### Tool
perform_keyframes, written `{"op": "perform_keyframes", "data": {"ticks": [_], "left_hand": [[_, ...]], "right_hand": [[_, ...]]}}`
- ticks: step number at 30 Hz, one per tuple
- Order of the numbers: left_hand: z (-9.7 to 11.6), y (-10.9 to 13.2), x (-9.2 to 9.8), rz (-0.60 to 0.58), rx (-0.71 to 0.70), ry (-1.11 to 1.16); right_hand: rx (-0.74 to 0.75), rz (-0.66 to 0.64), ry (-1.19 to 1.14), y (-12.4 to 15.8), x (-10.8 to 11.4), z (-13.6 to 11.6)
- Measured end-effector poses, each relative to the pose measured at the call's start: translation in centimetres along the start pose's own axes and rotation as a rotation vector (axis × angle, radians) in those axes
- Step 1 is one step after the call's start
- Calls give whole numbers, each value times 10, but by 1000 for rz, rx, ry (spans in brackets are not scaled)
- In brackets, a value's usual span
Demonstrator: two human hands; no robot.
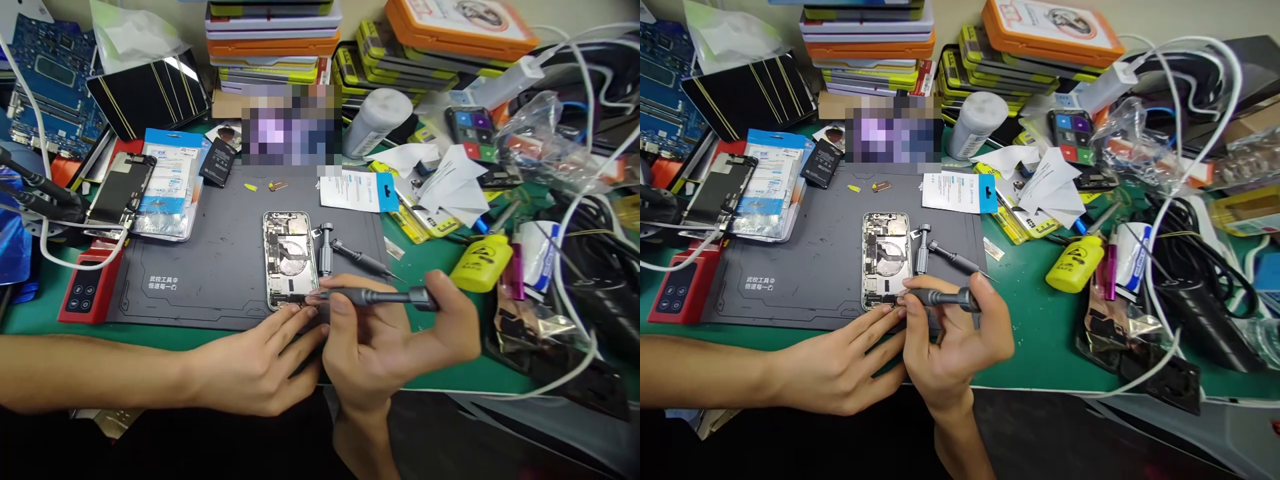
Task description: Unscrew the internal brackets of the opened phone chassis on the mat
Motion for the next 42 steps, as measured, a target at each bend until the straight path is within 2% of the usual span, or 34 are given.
{"op": "perform_keyframes", "data": {"ticks": [6,13,18,28,33,36,39,42], "left_hand": [[-1,-2,-2,24,-14,13],[0,-3,-4,16,-7,34],[-1,-3,-3,10,-14,31],[-1,-3,-4,74,21,50],[-4,-5,-8,84,9,76],[-14,-8,-10,140,-58,146],[-24,-10,-7,246,-144,209],[-31,-11,0,328,-113,259]], "right_hand": [[94,-35,6,12,-2,3],[91,-112,7,7,-4,2],[99,-128,-21,5,-4,3],[142,-110,19,4,-6,0],[277,-198,147,0,-6,-3],[339,-209,187,1,-6,-4],[302,-227,115,7,-6,-2],[246,-214,14,14,-5,2]]}}
Point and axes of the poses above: each hand's wrist, its own y-axis away from the middle knuckle, its own x-axis out of the back of the hand, z = x × y, the point moved 1 cm from there along -y, towards the middle knuckle, and after that the axes turned 11 degrees about x, right-handed, at the moved point
